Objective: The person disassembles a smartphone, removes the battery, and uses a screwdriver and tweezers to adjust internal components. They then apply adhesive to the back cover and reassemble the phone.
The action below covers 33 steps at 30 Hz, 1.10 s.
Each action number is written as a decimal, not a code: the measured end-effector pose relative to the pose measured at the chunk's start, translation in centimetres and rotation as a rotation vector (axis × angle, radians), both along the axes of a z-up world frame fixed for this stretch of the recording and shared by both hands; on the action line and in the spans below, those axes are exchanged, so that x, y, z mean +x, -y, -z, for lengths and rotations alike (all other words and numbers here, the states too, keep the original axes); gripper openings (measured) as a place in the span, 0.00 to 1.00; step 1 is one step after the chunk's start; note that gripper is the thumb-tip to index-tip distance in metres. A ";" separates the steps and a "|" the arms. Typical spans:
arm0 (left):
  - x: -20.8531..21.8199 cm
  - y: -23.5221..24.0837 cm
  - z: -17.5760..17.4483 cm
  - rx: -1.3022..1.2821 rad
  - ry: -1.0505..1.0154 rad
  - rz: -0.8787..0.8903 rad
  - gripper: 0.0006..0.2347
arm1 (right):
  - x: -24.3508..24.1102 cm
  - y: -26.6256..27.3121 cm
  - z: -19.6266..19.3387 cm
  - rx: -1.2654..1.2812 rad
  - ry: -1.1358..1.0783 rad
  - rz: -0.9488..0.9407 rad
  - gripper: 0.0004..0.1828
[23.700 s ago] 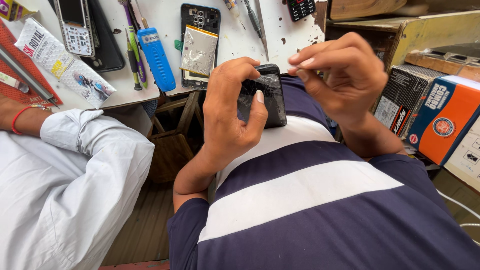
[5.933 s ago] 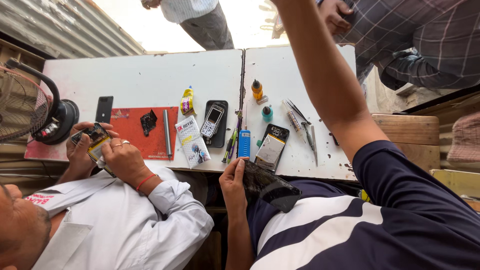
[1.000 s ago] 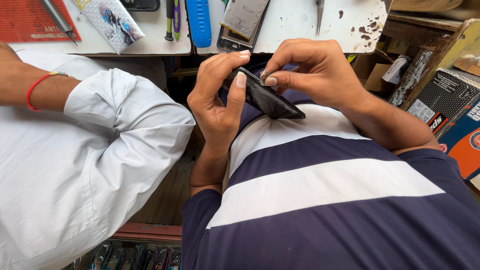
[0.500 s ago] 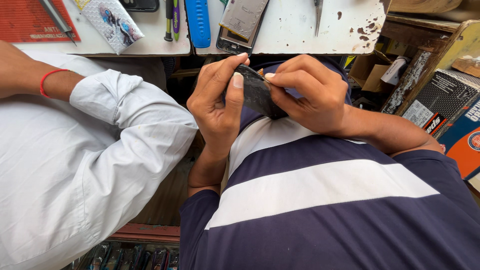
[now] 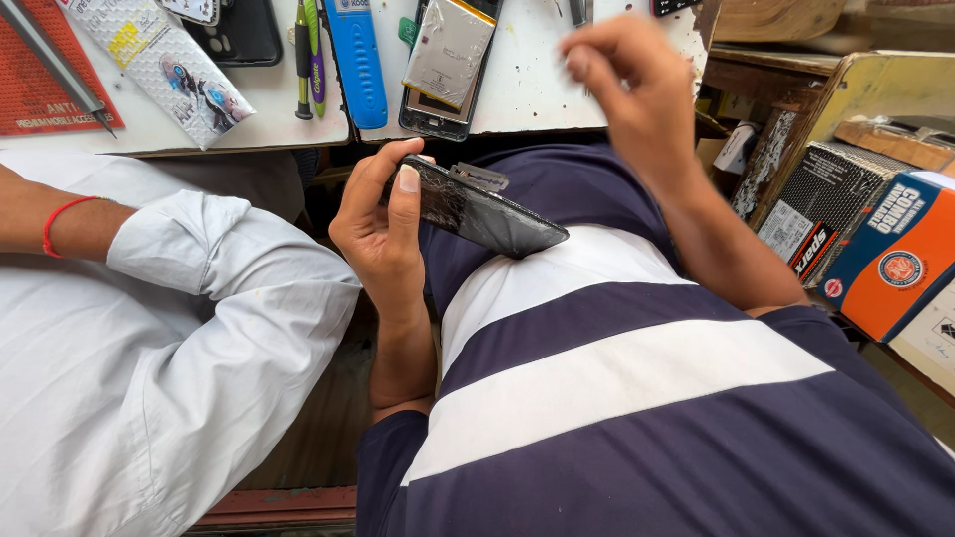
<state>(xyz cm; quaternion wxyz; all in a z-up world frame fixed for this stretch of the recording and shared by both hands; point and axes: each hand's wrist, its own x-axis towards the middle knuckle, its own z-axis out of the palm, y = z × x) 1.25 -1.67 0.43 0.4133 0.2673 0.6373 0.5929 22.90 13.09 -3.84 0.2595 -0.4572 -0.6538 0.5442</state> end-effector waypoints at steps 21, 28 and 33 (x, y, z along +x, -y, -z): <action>-1.8 0.7 -0.6 -0.006 -0.016 -0.057 0.08 | 1.5 -2.8 4.3 0.349 0.557 -0.176 0.28; -2.1 2.0 0.2 0.058 0.111 -0.187 0.07 | 1.0 -2.5 4.1 0.218 0.639 -0.155 0.27; -2.6 2.4 0.6 0.065 0.160 -0.207 0.07 | 1.4 -3.2 3.5 0.096 0.639 -0.156 0.29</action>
